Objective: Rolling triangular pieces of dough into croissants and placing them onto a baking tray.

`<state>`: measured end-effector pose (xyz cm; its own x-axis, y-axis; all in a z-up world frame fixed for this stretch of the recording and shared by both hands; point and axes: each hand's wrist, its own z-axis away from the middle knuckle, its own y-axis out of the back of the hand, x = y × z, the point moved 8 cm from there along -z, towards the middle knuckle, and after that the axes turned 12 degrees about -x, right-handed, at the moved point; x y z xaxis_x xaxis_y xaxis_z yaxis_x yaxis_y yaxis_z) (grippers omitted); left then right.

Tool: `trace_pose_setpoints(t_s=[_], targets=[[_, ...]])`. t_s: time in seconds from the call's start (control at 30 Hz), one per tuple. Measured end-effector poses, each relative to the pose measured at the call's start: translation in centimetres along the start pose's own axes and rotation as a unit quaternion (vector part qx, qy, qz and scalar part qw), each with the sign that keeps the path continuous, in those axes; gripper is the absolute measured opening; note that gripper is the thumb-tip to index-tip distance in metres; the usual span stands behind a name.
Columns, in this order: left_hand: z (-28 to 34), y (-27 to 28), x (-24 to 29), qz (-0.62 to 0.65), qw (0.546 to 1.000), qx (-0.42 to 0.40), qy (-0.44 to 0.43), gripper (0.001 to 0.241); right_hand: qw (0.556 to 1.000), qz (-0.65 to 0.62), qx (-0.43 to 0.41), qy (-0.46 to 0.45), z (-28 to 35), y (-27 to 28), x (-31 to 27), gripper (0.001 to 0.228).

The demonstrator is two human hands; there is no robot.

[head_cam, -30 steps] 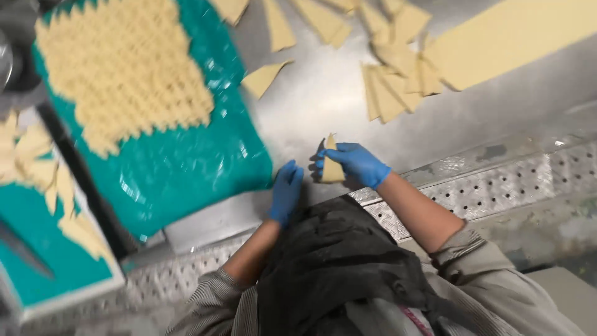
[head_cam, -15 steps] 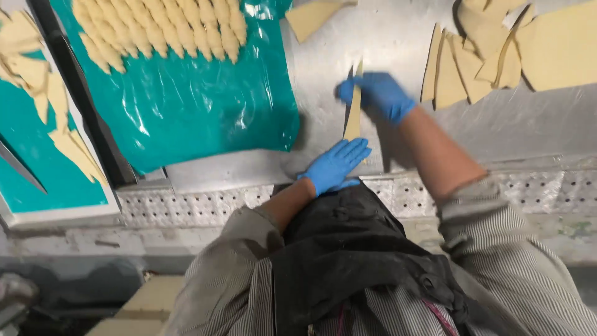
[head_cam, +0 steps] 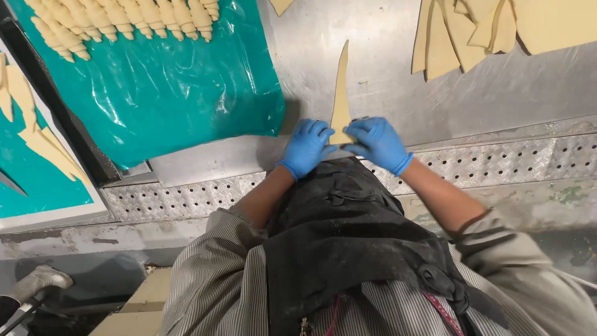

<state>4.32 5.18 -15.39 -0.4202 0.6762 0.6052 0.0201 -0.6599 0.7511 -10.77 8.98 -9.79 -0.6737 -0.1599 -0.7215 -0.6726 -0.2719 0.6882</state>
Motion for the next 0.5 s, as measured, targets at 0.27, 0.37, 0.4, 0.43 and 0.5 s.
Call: trace_pose_setpoints(t_s=[0.27, 0.37, 0.4, 0.43, 0.5], targets=[[-0.5, -0.3, -0.6, -0.045, 0.998, -0.017, 0.029, 0.016, 0.99, 0.137, 0.021, 0.01, 2.5, -3.8, 1.4, 0.034], [1.5, -3.1, 0.2, -0.063, 0.997, -0.003, 0.049, 0.035, 0.996, 0.088, 0.014, 0.018, 3.7, -4.2, -0.1, 0.048], [2.0, -3.6, 0.6, -0.065, 0.997, 0.0, 0.048, 0.035, 0.995, 0.092, 0.016, 0.021, 4.3, -4.7, -0.9, 0.048], [2.4, -4.0, 1.5, -0.088, 0.996, 0.012, 0.022, 0.05, 0.993, 0.116, -0.031, 0.01, 4.7, -5.9, -1.5, 0.062], [1.9, -3.1, 2.3, -0.116, 0.993, 0.027, -0.003, 0.065, 0.987, 0.143, -0.074, 0.003, 4.2, -7.0, -1.4, 0.076]])
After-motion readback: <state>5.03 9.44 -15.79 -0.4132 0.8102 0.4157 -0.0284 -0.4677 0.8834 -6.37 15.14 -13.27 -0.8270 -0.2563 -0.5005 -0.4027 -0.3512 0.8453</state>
